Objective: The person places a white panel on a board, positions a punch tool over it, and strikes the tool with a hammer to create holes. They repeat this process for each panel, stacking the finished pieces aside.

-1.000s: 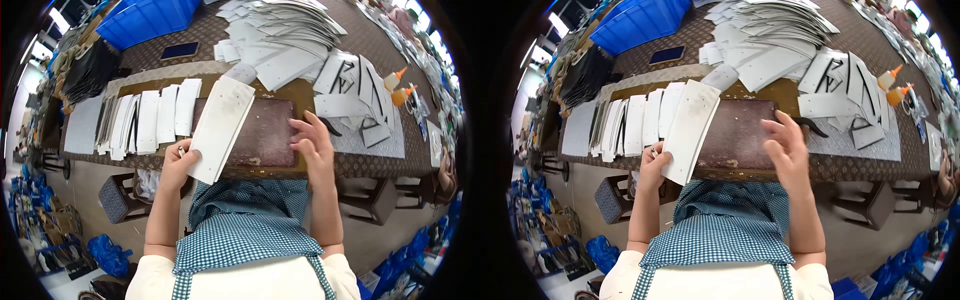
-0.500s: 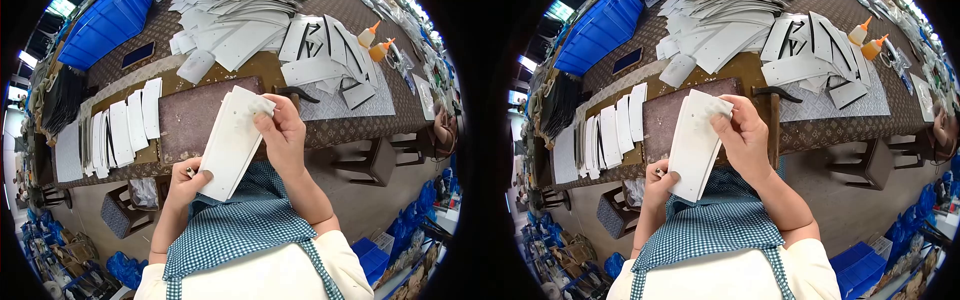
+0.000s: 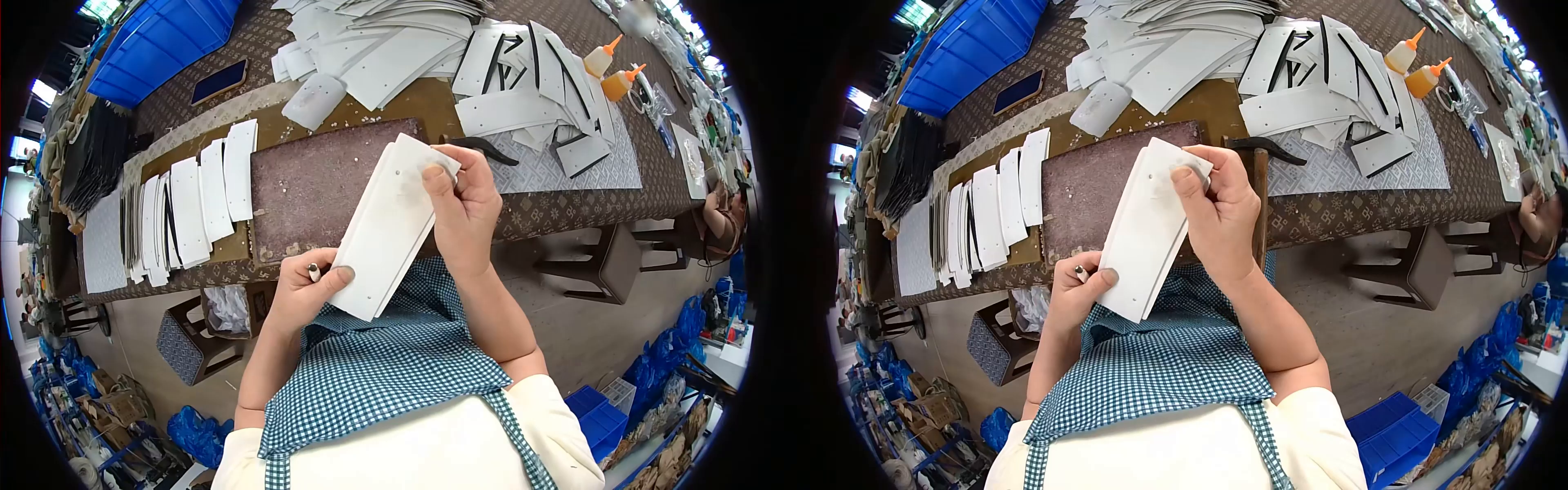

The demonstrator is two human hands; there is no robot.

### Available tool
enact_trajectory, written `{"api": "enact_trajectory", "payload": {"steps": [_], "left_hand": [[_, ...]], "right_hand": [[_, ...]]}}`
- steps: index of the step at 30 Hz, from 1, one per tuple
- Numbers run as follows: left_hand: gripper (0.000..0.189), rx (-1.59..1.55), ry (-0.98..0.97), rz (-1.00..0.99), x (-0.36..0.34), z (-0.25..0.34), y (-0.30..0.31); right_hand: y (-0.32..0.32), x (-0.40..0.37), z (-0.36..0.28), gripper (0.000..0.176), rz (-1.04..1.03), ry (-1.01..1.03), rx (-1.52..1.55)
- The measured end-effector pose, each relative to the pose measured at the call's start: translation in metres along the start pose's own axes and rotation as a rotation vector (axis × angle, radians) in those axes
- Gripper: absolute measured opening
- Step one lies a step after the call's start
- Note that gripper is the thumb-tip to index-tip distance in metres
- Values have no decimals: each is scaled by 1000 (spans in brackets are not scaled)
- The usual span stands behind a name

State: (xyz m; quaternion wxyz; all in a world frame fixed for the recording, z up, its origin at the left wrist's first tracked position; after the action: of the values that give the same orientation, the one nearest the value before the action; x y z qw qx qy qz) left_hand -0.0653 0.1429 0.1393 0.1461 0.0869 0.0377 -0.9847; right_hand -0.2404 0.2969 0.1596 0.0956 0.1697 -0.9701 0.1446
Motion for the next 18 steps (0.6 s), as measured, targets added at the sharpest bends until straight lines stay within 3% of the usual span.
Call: {"api": "enact_trajectory", "payload": {"steps": [4,6,9,10,13,18], "left_hand": [[22,70,94,60,13,-5,-1],[23,222,68,86,19,-8,10],[29,410,100,115,32,-9,43],[29,447,75,125,38,-9,54],[28,405,127,17,61,3,83],[25,606,184,-251,111,18,83]], "right_hand": [[24,2,18,24,40,36,-213],[48,-4,18,23,29,-119,-212],[94,-12,42,20,134,-55,-714],[103,-16,42,27,110,-105,-818],[104,-30,41,44,30,-196,-1098],[106,-23,51,41,9,-378,-1164]]}}
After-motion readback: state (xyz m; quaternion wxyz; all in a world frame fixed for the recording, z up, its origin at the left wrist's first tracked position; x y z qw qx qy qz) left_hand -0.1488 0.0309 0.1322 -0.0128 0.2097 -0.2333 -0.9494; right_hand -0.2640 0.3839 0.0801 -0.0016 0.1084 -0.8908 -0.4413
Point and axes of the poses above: each hand's wrist, its own x-axis towards the middle knuckle, its own y-axis out of the back of the hand, z = x × y, the point moved 1 cm from there along x, towards the middle knuckle, and after that the axes turned 3 degrees about x, right-handed, at the moved point
